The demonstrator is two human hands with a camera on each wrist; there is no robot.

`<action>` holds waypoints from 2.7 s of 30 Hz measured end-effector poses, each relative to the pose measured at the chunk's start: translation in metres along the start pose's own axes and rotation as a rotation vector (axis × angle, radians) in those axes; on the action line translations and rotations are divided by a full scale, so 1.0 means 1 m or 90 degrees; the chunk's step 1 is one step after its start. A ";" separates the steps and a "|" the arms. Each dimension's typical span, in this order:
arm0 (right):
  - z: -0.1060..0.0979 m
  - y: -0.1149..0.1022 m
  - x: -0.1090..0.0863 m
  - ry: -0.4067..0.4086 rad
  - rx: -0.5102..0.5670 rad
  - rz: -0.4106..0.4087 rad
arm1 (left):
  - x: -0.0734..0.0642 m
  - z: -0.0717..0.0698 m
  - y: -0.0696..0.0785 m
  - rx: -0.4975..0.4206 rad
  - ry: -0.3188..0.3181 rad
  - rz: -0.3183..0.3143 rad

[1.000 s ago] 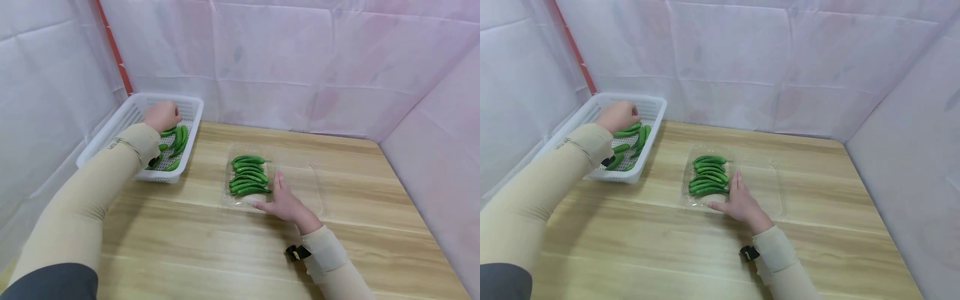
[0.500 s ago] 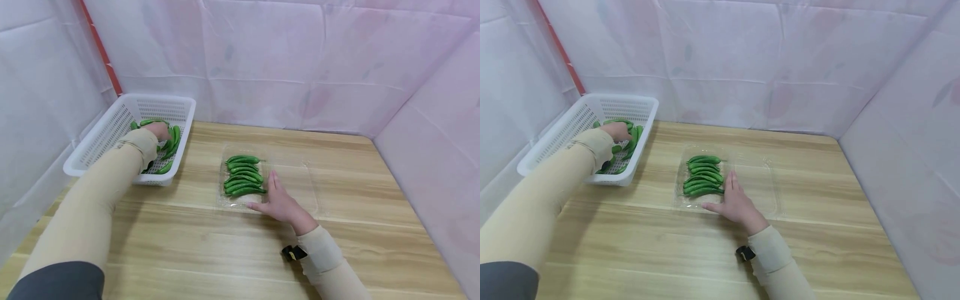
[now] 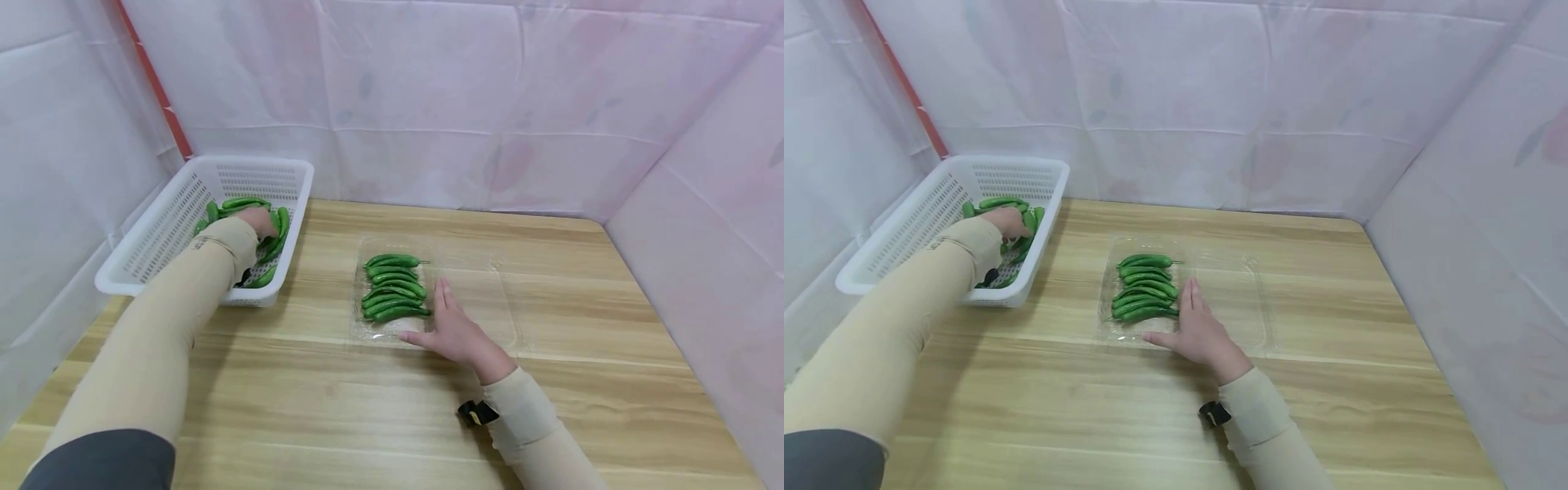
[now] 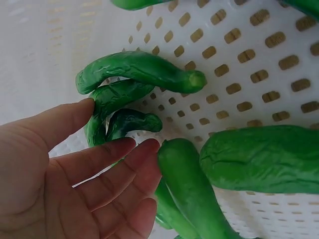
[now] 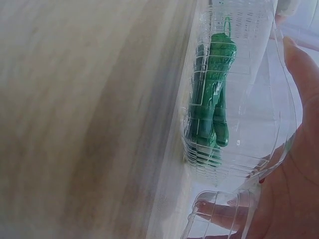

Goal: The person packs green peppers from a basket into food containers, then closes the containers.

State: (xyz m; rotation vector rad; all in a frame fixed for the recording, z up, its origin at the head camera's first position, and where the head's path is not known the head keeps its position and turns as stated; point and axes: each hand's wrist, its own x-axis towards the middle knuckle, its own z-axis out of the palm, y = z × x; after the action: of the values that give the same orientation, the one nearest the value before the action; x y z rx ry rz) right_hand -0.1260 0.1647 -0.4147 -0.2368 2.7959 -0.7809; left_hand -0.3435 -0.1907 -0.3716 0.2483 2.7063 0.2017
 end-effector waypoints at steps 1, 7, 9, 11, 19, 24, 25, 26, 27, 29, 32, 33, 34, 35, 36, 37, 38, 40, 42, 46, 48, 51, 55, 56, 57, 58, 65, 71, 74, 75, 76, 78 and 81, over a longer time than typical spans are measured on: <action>0.000 0.000 0.000 0.000 -0.001 0.001 | 0.000 0.000 0.000 0.005 0.003 0.001; 0.000 -0.002 0.000 -0.002 -0.002 0.002 | 0.000 0.001 -0.001 -0.009 0.006 -0.007; 0.000 -0.002 0.001 -0.001 -0.003 0.002 | 0.000 0.001 -0.002 -0.023 0.002 -0.011; 0.001 -0.002 0.001 0.000 -0.006 0.000 | 0.000 0.001 -0.002 -0.028 -0.001 -0.008; 0.002 -0.004 0.003 -0.005 -0.005 0.001 | 0.000 0.001 -0.009 -0.121 -0.039 -0.035; 0.002 -0.004 0.005 -0.012 -0.006 0.001 | -0.002 0.002 -0.014 -0.134 -0.045 -0.045; 0.002 -0.004 0.005 -0.012 -0.007 -0.001 | -0.003 0.002 -0.015 -0.131 -0.041 -0.049; 0.001 -0.004 0.006 -0.012 -0.007 -0.001 | -0.004 0.001 -0.016 -0.115 -0.036 -0.046; 0.001 -0.005 0.006 -0.013 -0.007 -0.002 | -0.004 0.001 -0.017 -0.102 -0.031 -0.045; 0.001 -0.006 0.007 -0.013 -0.005 -0.003 | -0.006 0.000 -0.018 -0.079 -0.009 -0.046; 0.000 -0.006 0.008 -0.010 -0.005 -0.004 | -0.008 -0.004 -0.020 -0.060 0.027 -0.051; 0.000 -0.007 0.009 -0.010 -0.006 -0.002 | -0.009 -0.005 -0.021 -0.067 0.037 -0.056; 0.000 -0.006 0.009 -0.010 -0.006 -0.003 | -0.010 -0.008 -0.021 -0.070 0.046 -0.058; 0.000 -0.006 0.010 -0.010 -0.007 -0.003 | -0.012 -0.010 -0.021 -0.071 0.053 -0.062; 0.001 -0.006 0.010 -0.011 -0.008 -0.004 | -0.014 -0.012 -0.021 -0.080 0.058 -0.062; 0.001 -0.006 0.010 -0.011 -0.009 -0.003 | -0.016 -0.014 -0.021 -0.092 0.062 -0.061; 0.001 -0.006 0.011 -0.012 -0.009 -0.004 | -0.019 -0.017 -0.021 -0.105 0.065 -0.058; 0.000 -0.005 0.012 -0.013 -0.008 -0.006 | -0.024 -0.022 -0.021 -0.130 0.073 -0.044; -0.001 -0.005 0.014 -0.011 -0.010 -0.007 | -0.027 -0.026 -0.021 -0.139 0.084 -0.020; -0.002 -0.003 0.016 -0.007 -0.016 -0.010 | -0.035 -0.032 -0.023 -0.120 0.110 0.030; -0.002 -0.002 0.017 -0.005 -0.019 -0.015 | -0.039 -0.034 -0.024 -0.115 0.117 0.046; -0.001 -0.001 0.018 -0.006 -0.024 -0.021 | -0.046 -0.040 -0.024 -0.123 0.118 0.050; -0.002 -0.001 0.020 -0.008 -0.028 -0.018 | -0.052 -0.047 -0.022 -0.136 0.131 0.047; -0.002 -0.001 0.020 -0.008 -0.029 -0.017 | -0.054 -0.048 -0.020 -0.138 0.136 0.051; -0.003 -0.001 0.019 -0.009 -0.029 -0.016 | -0.055 -0.050 -0.019 -0.138 0.139 0.054; -0.003 -0.001 0.019 -0.010 -0.029 -0.013 | -0.056 -0.051 -0.017 -0.138 0.141 0.058; -0.004 0.002 0.017 -0.013 -0.023 -0.011 | -0.063 -0.053 -0.008 -0.151 0.150 0.075; -0.004 0.004 0.016 -0.014 -0.023 -0.008 | -0.074 -0.055 0.006 -0.134 0.161 0.099; -0.004 0.004 0.016 -0.016 -0.025 -0.004 | -0.081 -0.055 0.017 -0.119 0.165 0.124; -0.004 0.004 0.016 -0.015 -0.025 -0.004 | -0.083 -0.055 0.020 -0.115 0.167 0.136; -0.005 0.004 0.016 -0.015 -0.025 -0.003 | -0.085 -0.055 0.024 -0.111 0.169 0.143; -0.005 0.004 0.016 -0.014 -0.026 -0.003 | -0.089 -0.054 0.032 -0.106 0.176 0.159; -0.005 0.004 0.016 -0.010 -0.023 -0.005 | -0.094 -0.052 0.042 -0.102 0.178 0.165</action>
State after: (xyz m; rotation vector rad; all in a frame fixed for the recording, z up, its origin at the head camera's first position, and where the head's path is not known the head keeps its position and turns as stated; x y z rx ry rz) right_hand -0.1433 0.1673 -0.4156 -0.2592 2.7982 -0.7277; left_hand -0.2747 -0.1740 -0.2808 0.5600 2.9037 0.5637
